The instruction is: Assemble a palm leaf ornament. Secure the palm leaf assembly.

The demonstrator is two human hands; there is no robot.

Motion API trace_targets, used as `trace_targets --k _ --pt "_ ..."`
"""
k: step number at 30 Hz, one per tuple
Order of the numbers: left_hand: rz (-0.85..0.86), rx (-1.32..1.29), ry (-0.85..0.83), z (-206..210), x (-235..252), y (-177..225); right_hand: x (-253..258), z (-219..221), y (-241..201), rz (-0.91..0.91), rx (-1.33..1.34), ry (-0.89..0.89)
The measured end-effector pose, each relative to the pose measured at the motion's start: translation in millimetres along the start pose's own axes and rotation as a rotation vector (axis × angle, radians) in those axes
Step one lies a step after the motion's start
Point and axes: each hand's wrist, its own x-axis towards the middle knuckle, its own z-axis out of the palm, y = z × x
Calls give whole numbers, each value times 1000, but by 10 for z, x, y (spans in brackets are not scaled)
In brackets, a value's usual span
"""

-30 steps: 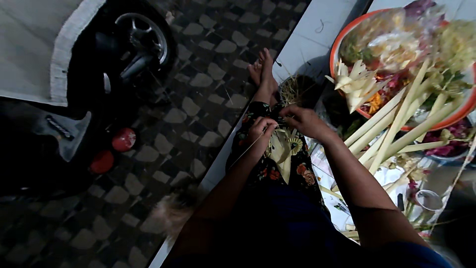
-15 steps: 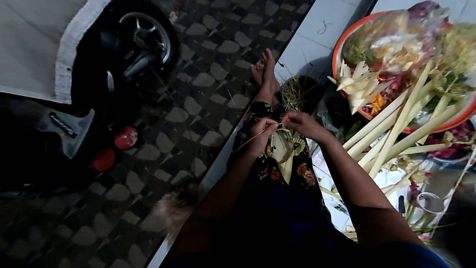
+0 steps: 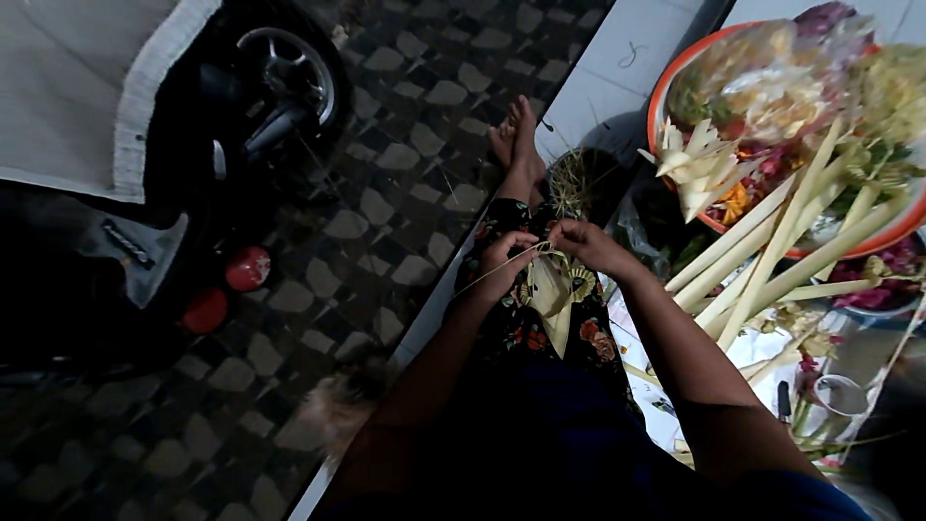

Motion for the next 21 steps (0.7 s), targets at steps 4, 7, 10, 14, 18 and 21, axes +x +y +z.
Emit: trace_targets --k 4,7,10,14,18,21 --pt "148 90 7 -12 41 -3 25 9 -2 -6 -1 -8" --pt "202 242 -19 -32 64 91 29 15 -14 5 0 -2" --pt "280 336 -45 -52 74 137 27 -1 -21 16 -17 -24" --pt "318 461 -149 -100 107 204 31 -13 -12 8 -26 -43" --pt "349 518 -186 -114 140 224 37 -15 -39 1 -47 -50" --pt "307 465 -153 -94 134 255 39 -17 -46 1 -50 -48"
